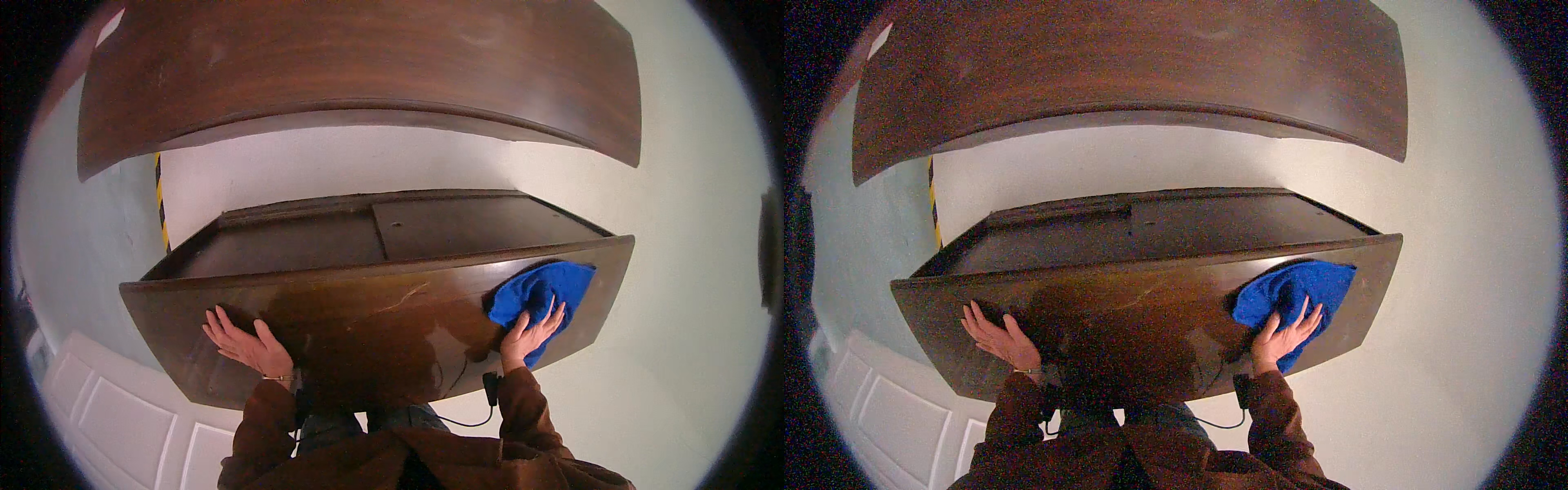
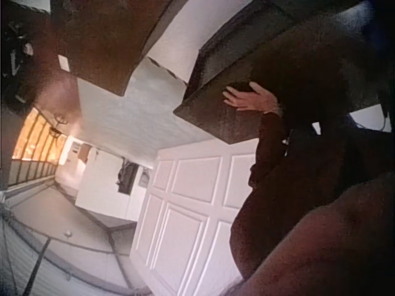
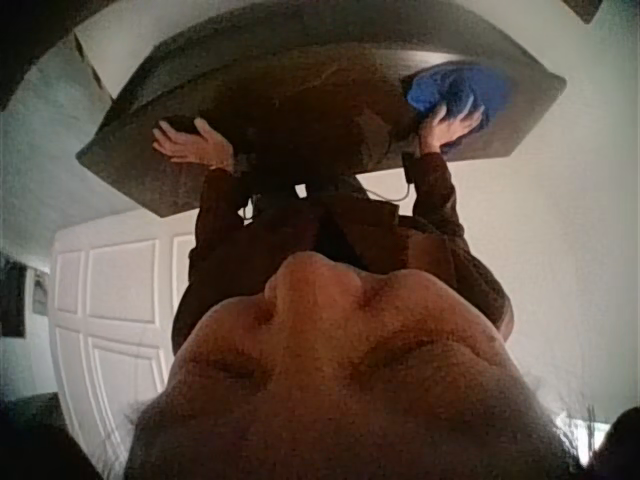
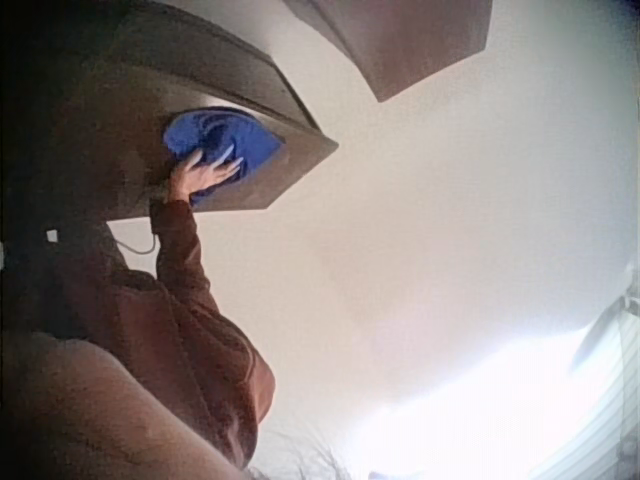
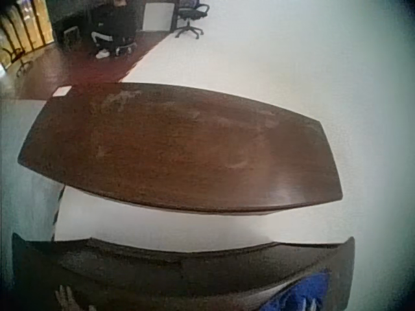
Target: The person wipes a black office chair with a blue cloth, then cleans two wooden cabinets and a white paneled wall. The person uses a blue cloth to wipe the surfaces in a large room with a concrete floor and large windows.
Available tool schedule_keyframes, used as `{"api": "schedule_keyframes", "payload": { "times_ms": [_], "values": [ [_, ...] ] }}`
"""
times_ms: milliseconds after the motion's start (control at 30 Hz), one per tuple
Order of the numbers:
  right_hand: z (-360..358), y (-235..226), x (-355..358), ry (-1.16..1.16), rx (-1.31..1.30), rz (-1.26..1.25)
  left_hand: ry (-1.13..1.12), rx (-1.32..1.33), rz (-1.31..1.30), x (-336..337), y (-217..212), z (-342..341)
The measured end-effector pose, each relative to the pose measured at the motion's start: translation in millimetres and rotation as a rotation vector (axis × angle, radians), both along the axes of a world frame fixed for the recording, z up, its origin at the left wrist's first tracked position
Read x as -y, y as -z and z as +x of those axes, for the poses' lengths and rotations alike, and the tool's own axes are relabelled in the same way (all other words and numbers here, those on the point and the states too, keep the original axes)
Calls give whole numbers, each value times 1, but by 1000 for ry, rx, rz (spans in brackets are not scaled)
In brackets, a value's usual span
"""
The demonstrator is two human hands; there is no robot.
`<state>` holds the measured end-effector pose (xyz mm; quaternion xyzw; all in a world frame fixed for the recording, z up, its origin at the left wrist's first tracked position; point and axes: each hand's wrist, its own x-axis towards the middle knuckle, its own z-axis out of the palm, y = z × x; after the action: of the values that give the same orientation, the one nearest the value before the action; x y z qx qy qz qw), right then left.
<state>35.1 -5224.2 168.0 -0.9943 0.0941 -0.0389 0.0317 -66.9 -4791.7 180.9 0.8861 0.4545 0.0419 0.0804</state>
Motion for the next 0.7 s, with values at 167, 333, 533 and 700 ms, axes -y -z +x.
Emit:
{"api": "schedule_keyframes", "payload": {
  "times_ms": [167,333,533,700],
  "values": [
    [1,2,1,0,22,3,5,1,-5,-2,0,1],
    [-2,4,2,-22,36,-23,35,5,4,-2,-1,1],
    [0,3,1,-13,41,-2,46,15,21,-2,0,4],
    [-1,4,4,-43,53,-4,6,-24,11,-1,0,2]
  ]
}}
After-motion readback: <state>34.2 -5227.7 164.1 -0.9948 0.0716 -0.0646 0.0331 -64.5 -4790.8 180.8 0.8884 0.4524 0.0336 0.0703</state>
